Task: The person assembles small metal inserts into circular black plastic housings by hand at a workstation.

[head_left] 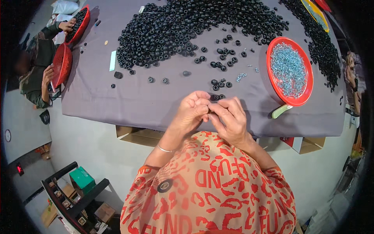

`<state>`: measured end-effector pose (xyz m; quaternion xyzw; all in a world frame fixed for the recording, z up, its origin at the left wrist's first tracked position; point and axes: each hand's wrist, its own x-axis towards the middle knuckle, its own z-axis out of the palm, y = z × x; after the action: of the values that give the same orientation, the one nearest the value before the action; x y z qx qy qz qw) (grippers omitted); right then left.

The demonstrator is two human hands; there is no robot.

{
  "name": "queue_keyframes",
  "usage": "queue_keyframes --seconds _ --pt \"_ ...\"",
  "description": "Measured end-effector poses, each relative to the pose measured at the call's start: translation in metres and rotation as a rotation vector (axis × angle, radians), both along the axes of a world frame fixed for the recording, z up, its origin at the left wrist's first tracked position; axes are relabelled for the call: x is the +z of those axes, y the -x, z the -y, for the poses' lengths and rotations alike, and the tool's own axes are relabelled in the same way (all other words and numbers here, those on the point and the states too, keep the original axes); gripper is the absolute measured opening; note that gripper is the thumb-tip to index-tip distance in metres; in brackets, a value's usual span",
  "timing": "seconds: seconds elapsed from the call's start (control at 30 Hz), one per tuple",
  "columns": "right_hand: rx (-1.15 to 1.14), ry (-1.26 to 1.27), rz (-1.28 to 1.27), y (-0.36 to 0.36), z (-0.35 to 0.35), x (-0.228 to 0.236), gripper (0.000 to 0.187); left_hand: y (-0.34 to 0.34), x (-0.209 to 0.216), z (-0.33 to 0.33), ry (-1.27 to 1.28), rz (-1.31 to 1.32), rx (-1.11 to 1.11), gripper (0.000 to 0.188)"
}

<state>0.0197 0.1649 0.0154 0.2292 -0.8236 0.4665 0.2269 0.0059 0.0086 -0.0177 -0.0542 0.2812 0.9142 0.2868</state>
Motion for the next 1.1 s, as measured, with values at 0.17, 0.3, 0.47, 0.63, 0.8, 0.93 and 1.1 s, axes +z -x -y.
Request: queue_keyframes --seconds 0.17,0.3,0.47,0.63,0.8,0.93,1.1 --pt "-0.004 -0.031 -0.008 -0.002 0.001 0.004 0.033 -0.008 -0.004 -0.002 -0.066 0.047 -0.021 0.034" --pt "-0.020 -0.052 -0.032 -0.003 0.000 0.007 0.036 -0.009 0.003 -0.004 -0.096 0.040 -0.033 0.029" --pt "-0.062 -0.057 -0.094 -0.004 0.001 0.004 0.036 -0.010 0.017 -0.014 -0.101 0.079 0.035 0.020" --pt "-0.108 -0.025 -0.136 -0.002 0.002 0.003 0.035 -0.015 0.027 -0.011 -0.088 0.077 -0.011 0.019" --pt "-0.150 -0.147 -0.205 -0.005 0.007 -0.005 0.041 -0.012 0.030 -0.016 0.060 0.191 0.059 0.022" --pt "-0.023 0.102 0.202 -0.007 0.007 0.000 0.039 -0.006 0.018 -0.012 -0.015 0.206 0.116 0.019" --pt "-0.101 0.055 0.235 0.036 -0.026 0.004 0.020 0.000 0.008 0.002 -0.097 0.118 0.031 0.013"
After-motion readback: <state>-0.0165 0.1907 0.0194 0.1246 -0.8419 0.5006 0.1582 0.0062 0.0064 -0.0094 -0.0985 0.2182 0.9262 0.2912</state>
